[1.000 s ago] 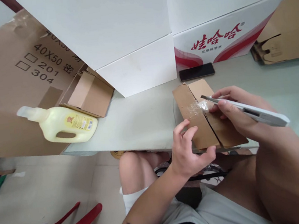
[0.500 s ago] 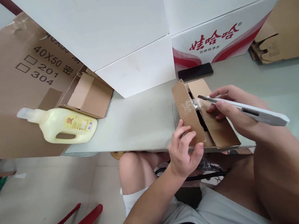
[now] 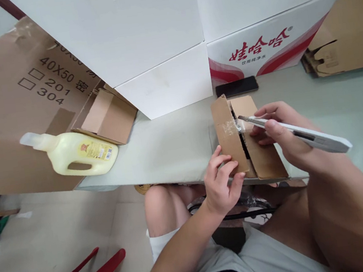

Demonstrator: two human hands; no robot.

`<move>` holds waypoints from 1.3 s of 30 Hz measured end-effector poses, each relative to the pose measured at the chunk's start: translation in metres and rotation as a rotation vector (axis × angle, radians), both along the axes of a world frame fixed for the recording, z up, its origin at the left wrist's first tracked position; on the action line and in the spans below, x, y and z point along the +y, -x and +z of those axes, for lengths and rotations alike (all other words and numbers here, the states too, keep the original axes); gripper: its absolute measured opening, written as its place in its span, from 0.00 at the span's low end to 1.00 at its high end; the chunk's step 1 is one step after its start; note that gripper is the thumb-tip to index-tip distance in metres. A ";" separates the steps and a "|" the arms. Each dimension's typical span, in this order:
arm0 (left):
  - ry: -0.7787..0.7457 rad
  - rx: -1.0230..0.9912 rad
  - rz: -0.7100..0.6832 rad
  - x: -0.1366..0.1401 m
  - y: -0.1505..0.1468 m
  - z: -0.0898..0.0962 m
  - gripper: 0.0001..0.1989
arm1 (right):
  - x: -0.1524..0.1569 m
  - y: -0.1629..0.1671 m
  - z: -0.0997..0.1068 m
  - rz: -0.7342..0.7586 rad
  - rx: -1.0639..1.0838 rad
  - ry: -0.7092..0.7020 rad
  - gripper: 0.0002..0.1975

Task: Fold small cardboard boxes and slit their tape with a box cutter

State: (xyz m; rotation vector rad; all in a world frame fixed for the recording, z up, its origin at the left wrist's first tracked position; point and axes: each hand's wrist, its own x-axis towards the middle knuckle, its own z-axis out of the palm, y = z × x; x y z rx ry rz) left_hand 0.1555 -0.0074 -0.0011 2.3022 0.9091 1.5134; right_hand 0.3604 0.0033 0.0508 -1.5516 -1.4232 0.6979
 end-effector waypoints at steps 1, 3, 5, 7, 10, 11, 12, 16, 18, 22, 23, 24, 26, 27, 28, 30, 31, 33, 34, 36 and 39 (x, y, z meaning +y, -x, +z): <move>-0.012 0.001 -0.004 0.001 0.000 0.000 0.09 | 0.000 0.000 0.001 0.002 0.000 0.011 0.27; -0.030 0.005 -0.010 0.001 0.000 -0.001 0.09 | -0.001 0.001 0.003 0.000 -0.009 0.033 0.27; -0.040 0.010 -0.014 0.002 -0.001 -0.001 0.09 | -0.001 0.001 0.004 -0.007 -0.025 0.050 0.26; -0.045 0.017 -0.014 0.002 -0.001 0.000 0.09 | -0.001 0.001 0.005 -0.018 -0.040 0.068 0.26; -0.057 0.028 -0.013 0.002 -0.001 0.001 0.09 | 0.000 0.001 0.004 -0.044 -0.042 0.100 0.27; -0.061 0.031 -0.013 0.002 -0.002 0.001 0.09 | 0.001 0.001 0.004 -0.052 -0.040 0.109 0.27; -0.064 0.034 -0.014 0.003 -0.002 0.001 0.09 | 0.001 0.001 0.004 -0.054 -0.038 0.117 0.27; -0.075 0.030 -0.032 0.004 -0.003 0.002 0.09 | 0.002 0.002 0.008 -0.048 -0.043 0.127 0.26; -0.072 0.023 -0.039 0.004 -0.003 0.003 0.09 | 0.002 0.003 0.011 -0.055 -0.053 0.128 0.24; -0.065 0.019 -0.036 0.005 -0.005 0.003 0.08 | 0.002 0.003 0.012 -0.067 -0.078 0.140 0.22; -0.064 0.019 -0.035 0.005 -0.005 0.003 0.08 | 0.002 0.002 0.010 -0.071 -0.075 0.136 0.22; -0.062 0.019 -0.034 0.005 -0.004 0.003 0.08 | 0.002 0.002 0.008 -0.076 -0.063 0.124 0.22; -0.059 0.017 -0.037 0.005 -0.004 0.002 0.08 | 0.001 0.001 0.003 -0.083 -0.025 0.085 0.23; -0.059 0.017 -0.039 0.005 -0.004 0.002 0.08 | 0.001 0.000 0.001 -0.084 -0.008 0.069 0.23; -0.058 0.018 -0.041 0.005 -0.003 0.002 0.08 | 0.001 0.000 -0.001 -0.085 0.001 0.062 0.23; -0.055 0.020 -0.043 0.005 -0.003 0.002 0.08 | 0.001 -0.001 0.000 -0.089 -0.007 0.079 0.21; -0.053 0.020 -0.042 0.005 -0.003 0.002 0.08 | 0.001 0.000 0.002 -0.091 -0.022 0.098 0.19; -0.050 0.016 -0.041 0.005 -0.003 0.003 0.07 | 0.001 0.000 0.009 -0.099 -0.065 0.135 0.15; -0.050 0.014 -0.041 0.004 -0.003 0.003 0.07 | 0.001 0.001 0.012 -0.105 -0.090 0.150 0.13; -0.051 0.011 -0.043 0.005 -0.003 0.003 0.07 | 0.001 0.002 0.018 -0.116 -0.129 0.168 0.10; -0.056 0.008 -0.041 0.005 -0.003 0.002 0.07 | 0.001 0.004 0.020 -0.103 -0.123 0.178 0.09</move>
